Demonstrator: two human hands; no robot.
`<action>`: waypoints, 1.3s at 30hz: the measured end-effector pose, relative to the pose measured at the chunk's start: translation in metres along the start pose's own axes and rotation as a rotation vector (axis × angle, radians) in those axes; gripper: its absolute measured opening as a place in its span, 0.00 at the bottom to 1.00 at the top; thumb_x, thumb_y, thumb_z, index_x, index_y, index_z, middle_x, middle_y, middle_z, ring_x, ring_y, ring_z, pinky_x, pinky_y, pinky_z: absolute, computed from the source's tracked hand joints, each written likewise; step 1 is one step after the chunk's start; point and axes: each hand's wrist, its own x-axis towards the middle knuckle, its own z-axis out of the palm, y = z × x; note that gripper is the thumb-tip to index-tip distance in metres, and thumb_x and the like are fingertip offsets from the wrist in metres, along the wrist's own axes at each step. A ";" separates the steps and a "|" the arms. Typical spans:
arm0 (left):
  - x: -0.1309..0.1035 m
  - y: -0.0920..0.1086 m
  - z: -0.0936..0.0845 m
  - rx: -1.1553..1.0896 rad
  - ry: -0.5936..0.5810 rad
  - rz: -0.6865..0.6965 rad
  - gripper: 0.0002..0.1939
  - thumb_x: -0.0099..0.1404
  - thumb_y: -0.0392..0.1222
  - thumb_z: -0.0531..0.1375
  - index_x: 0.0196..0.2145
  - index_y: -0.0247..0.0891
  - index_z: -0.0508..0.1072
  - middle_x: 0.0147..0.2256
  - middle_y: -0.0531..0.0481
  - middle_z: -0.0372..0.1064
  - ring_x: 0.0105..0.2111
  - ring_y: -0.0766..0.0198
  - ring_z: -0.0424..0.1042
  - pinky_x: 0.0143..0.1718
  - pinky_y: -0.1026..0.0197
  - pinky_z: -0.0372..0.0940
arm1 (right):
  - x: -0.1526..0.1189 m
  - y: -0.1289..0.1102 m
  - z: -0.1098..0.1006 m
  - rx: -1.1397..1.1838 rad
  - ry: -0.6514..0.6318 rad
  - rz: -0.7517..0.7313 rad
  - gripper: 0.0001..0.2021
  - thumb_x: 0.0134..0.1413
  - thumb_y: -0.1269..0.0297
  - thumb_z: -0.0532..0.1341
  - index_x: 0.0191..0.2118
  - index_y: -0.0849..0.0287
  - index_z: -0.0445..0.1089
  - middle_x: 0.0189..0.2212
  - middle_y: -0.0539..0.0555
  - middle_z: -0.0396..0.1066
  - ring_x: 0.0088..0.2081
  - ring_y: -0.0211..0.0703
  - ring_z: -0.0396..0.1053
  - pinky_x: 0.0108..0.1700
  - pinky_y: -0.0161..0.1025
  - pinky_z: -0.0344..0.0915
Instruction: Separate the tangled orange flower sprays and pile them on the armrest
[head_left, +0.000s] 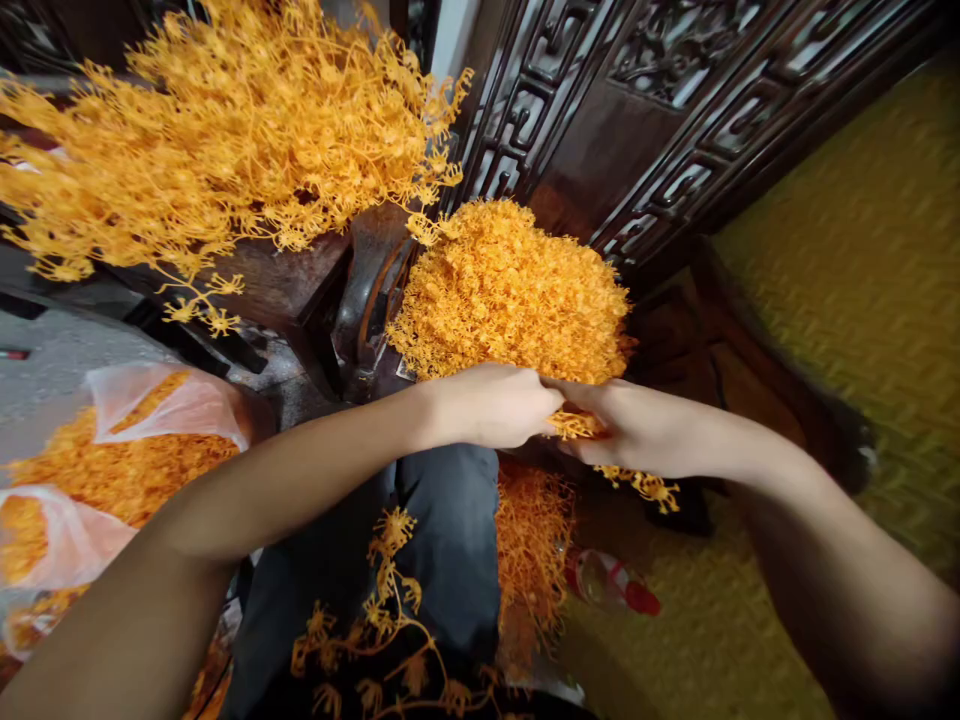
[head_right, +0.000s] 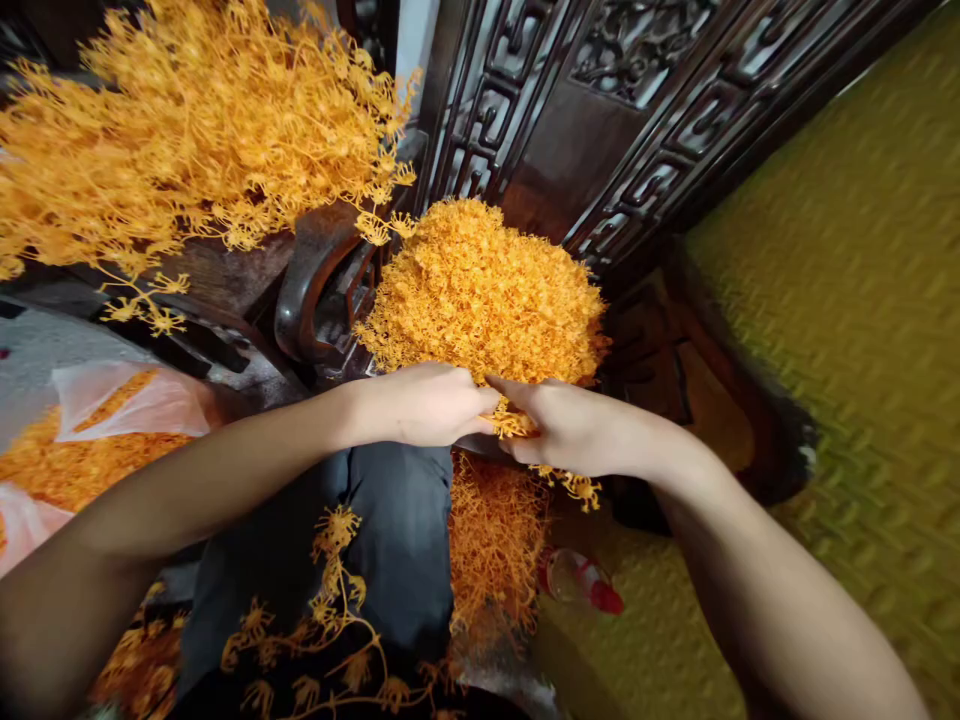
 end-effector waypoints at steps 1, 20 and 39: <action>-0.001 -0.001 -0.001 -0.075 -0.062 -0.012 0.18 0.74 0.47 0.52 0.43 0.34 0.77 0.35 0.40 0.76 0.31 0.60 0.73 0.32 0.59 0.60 | 0.000 0.000 0.003 -0.110 0.006 -0.016 0.30 0.53 0.57 0.67 0.62 0.61 0.69 0.25 0.51 0.75 0.23 0.42 0.68 0.26 0.36 0.65; 0.005 -0.037 0.002 -0.660 0.725 -0.359 0.18 0.74 0.44 0.50 0.30 0.36 0.71 0.25 0.52 0.67 0.27 0.67 0.65 0.35 0.62 0.59 | 0.069 -0.018 0.009 -0.151 0.964 -0.027 0.26 0.67 0.48 0.55 0.62 0.60 0.66 0.50 0.64 0.71 0.50 0.57 0.71 0.50 0.54 0.69; -0.009 -0.064 -0.002 -0.709 0.745 -0.577 0.18 0.70 0.42 0.54 0.22 0.36 0.69 0.20 0.54 0.64 0.23 0.68 0.63 0.31 0.63 0.56 | 0.149 0.114 -0.028 1.192 0.838 0.237 0.12 0.55 0.55 0.65 0.39 0.56 0.72 0.25 0.49 0.65 0.22 0.34 0.60 0.21 0.32 0.57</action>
